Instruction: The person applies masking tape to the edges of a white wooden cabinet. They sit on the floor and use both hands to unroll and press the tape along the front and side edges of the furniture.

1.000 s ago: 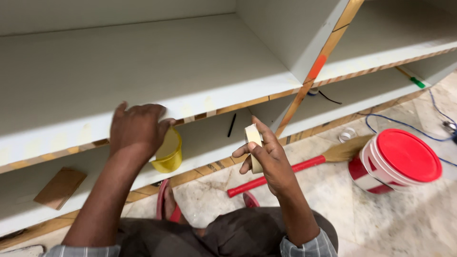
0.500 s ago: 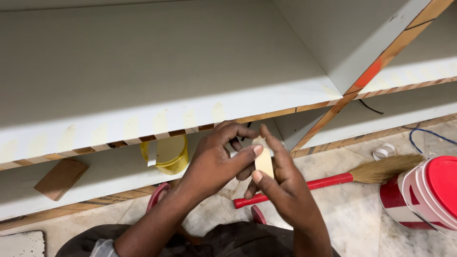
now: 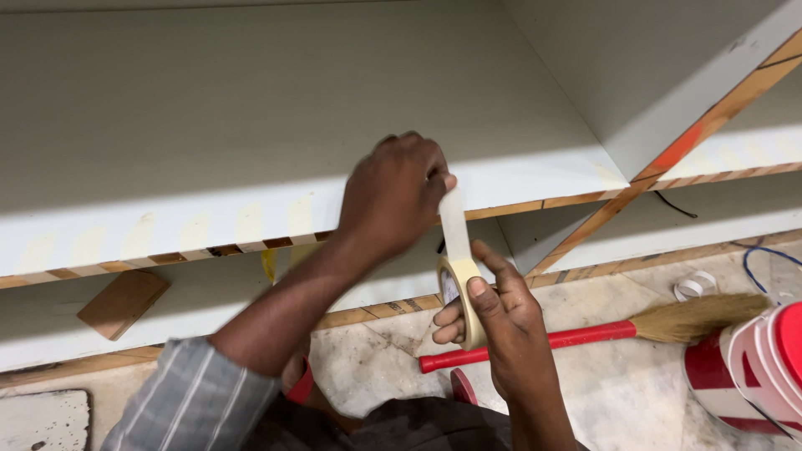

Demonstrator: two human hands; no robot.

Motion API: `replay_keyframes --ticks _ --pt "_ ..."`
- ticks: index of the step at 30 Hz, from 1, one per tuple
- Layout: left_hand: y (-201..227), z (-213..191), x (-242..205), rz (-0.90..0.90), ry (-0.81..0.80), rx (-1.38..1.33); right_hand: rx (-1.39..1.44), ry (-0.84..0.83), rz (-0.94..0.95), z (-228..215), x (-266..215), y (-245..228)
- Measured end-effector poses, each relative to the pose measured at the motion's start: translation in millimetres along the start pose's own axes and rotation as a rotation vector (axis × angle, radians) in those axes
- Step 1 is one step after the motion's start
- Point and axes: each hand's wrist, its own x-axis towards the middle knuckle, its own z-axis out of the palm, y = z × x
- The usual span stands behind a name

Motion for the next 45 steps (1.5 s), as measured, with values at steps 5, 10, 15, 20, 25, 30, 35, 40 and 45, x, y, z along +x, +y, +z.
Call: replay_keyframes --ticks 5,10,15,20,25,30,35,40,45 --pt "-15 1 12 -0.123 -0.107 -0.018 0.059 0.025 0.029 2 6 7" --pt "-21 7 11 -0.064 -0.086 -0.017 0.074 0.03 0.058 -4 9 10" --pt "-20 7 12 -0.077 -0.086 -0.013 0.124 0.033 0.031 -1 12 11" --pt "-19 9 12 -0.087 -0.077 -0.005 0.107 0.052 0.011 -1 12 13" --pt "-17 9 13 -0.103 -0.088 0.013 0.08 0.026 0.006 -1 14 15" --pt "-18 7 12 -0.081 -0.075 -0.006 0.09 0.041 0.008 1 13 14" --pt "-18 8 11 -0.063 -0.07 0.015 0.068 0.053 0.028 4 15 17" --pt "-16 14 10 -0.048 -0.057 0.113 0.126 0.026 0.084 2 30 23" --pt "-16 17 9 -0.042 -0.043 0.144 0.175 0.0 0.118 1 42 27"
